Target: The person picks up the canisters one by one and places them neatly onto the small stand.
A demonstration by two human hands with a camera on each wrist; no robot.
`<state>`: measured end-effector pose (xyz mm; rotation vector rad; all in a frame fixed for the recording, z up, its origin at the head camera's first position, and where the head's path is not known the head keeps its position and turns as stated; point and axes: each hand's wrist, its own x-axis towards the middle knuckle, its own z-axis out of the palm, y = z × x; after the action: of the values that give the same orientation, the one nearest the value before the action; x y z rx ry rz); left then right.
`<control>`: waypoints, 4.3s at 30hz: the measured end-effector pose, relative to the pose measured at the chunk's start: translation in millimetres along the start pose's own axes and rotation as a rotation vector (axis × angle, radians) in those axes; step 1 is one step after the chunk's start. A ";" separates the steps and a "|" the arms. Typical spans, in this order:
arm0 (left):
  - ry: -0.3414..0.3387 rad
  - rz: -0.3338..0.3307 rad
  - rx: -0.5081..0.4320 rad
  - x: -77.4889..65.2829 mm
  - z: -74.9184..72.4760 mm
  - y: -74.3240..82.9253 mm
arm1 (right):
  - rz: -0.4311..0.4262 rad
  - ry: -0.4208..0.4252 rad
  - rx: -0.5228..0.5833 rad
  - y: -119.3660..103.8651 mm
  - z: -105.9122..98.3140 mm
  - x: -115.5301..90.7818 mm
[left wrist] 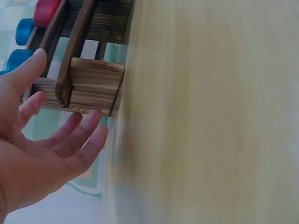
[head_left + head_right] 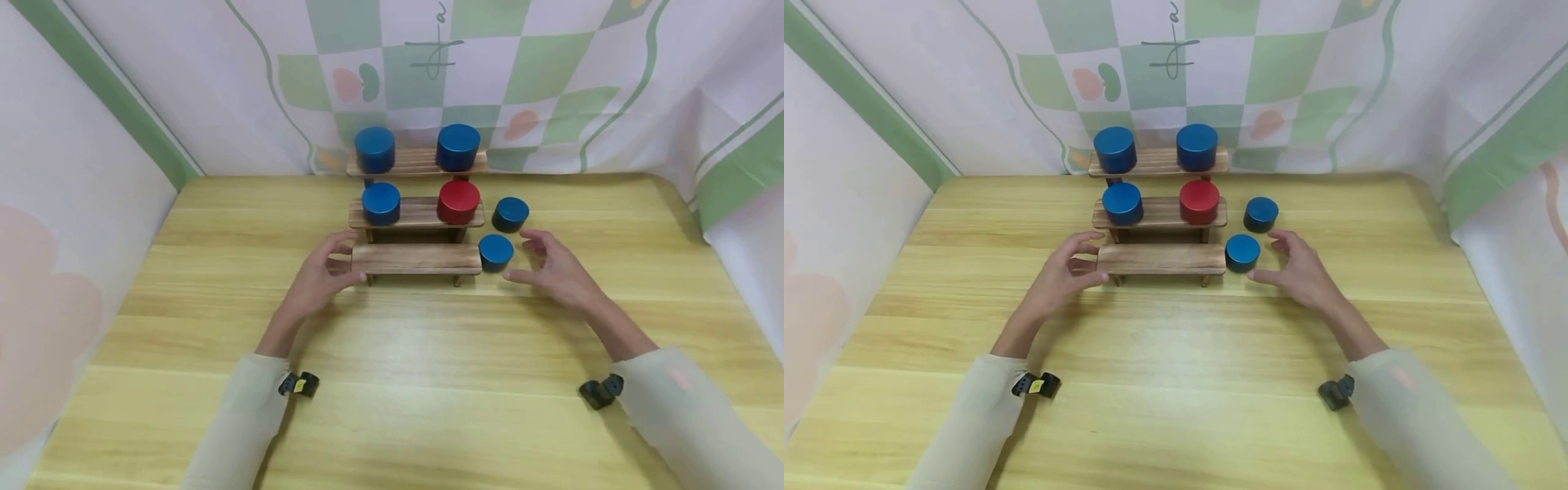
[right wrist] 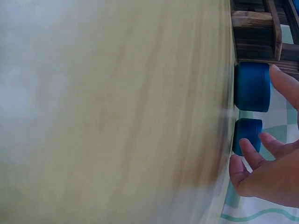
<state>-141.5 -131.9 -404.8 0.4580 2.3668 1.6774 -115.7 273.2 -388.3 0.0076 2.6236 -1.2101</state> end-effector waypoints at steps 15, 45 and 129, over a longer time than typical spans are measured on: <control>-0.028 -0.126 0.119 8.2 2.7 -3.8 | -0.022 -0.005 -0.017 -1.7 7.1 9.8; -0.045 -0.147 0.120 7.5 2.4 -2.5 | -0.053 0.038 -0.013 -11.8 17.2 16.3; -0.017 -0.109 0.204 5.5 3.5 -2.5 | -0.213 0.108 0.005 -130.2 130.3 27.5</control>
<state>-145.7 -127.6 -408.2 0.3666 2.5135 1.3880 -127.3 87.6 -378.4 -0.2168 2.7720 -1.3180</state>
